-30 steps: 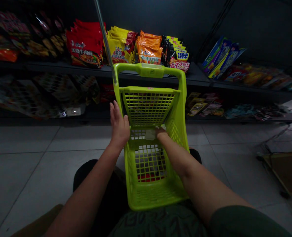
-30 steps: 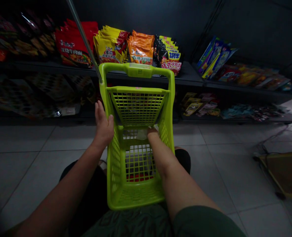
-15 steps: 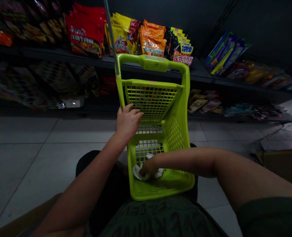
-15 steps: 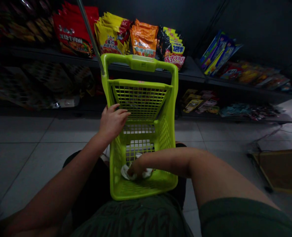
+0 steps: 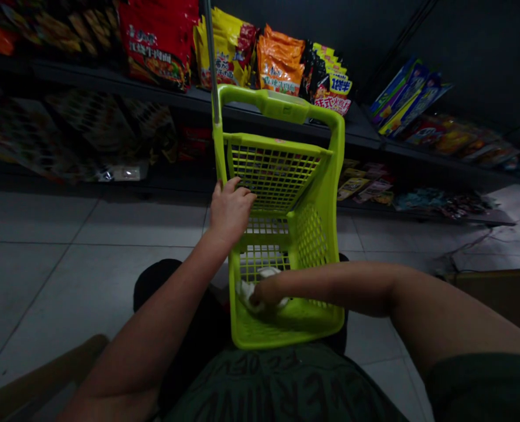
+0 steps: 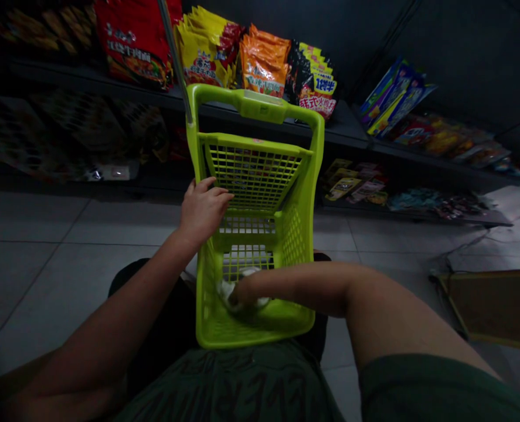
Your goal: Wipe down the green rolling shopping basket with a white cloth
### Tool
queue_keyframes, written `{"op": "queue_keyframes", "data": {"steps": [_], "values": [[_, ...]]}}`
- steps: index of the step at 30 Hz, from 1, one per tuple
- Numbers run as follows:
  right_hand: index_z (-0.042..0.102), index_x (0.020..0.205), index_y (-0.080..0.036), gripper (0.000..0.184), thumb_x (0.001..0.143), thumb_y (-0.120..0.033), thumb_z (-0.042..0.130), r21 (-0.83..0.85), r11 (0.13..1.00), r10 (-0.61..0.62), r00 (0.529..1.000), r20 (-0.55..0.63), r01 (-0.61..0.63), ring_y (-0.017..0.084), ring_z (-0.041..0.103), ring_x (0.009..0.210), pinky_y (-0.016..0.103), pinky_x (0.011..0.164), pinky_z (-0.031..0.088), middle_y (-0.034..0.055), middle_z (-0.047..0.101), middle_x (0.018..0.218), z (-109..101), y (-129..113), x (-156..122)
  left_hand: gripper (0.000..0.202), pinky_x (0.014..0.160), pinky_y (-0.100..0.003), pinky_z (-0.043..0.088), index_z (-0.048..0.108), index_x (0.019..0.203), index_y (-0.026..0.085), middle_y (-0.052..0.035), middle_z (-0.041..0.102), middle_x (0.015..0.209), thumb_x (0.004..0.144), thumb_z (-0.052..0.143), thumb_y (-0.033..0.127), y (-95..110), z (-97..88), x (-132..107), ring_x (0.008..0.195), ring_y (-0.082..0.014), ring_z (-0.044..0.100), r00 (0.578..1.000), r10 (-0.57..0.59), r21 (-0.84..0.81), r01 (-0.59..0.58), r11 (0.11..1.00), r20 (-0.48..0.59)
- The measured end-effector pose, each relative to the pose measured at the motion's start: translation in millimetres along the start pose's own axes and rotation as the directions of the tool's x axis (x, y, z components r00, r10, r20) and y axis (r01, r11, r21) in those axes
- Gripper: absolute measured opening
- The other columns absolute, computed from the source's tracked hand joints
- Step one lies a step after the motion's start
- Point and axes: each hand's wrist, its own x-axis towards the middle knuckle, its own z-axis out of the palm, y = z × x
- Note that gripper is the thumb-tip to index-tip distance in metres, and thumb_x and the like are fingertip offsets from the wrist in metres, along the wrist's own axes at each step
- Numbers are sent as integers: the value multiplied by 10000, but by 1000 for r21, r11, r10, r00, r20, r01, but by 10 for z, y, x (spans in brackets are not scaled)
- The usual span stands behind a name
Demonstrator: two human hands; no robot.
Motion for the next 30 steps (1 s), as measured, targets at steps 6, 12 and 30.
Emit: {"op": "queue_keyframes", "data": {"steps": [6, 12, 30], "values": [[620, 1308, -178, 534, 780, -123, 681, 196, 936, -306, 951, 48, 292, 233, 672, 1022, 296, 827, 507, 96, 700, 1202, 17, -277, -307, 257, 1213, -674, 230, 763, 944, 292, -64, 777, 1092, 922, 543, 163, -32, 25, -8, 1424, -342, 436, 999, -37, -140, 32, 990, -34], [678, 1167, -224, 403, 791, -88, 627, 552, 827, -336, 880, 336, 105, 135, 632, 627, 252, 600, 493, -17, 685, 890, -213, 56, -981, 264, 1248, -645, 190, 763, 949, 278, -63, 776, 1100, 914, 528, 163, -22, 50, -6, 1453, -331, 410, 995, -78, -245, 63, 967, -54], [742, 983, -154, 336, 733, 34, 619, 185, 979, -90, 995, 44, 80, 215, 678, 887, 295, 774, 503, 68, 744, 977, -65, 156, -670, 251, 1266, -626, 59, 746, 946, 224, -73, 767, 1107, 934, 495, 214, -77, 150, 157, 1509, -326, 325, 992, -113, -284, 91, 955, -63]]}}
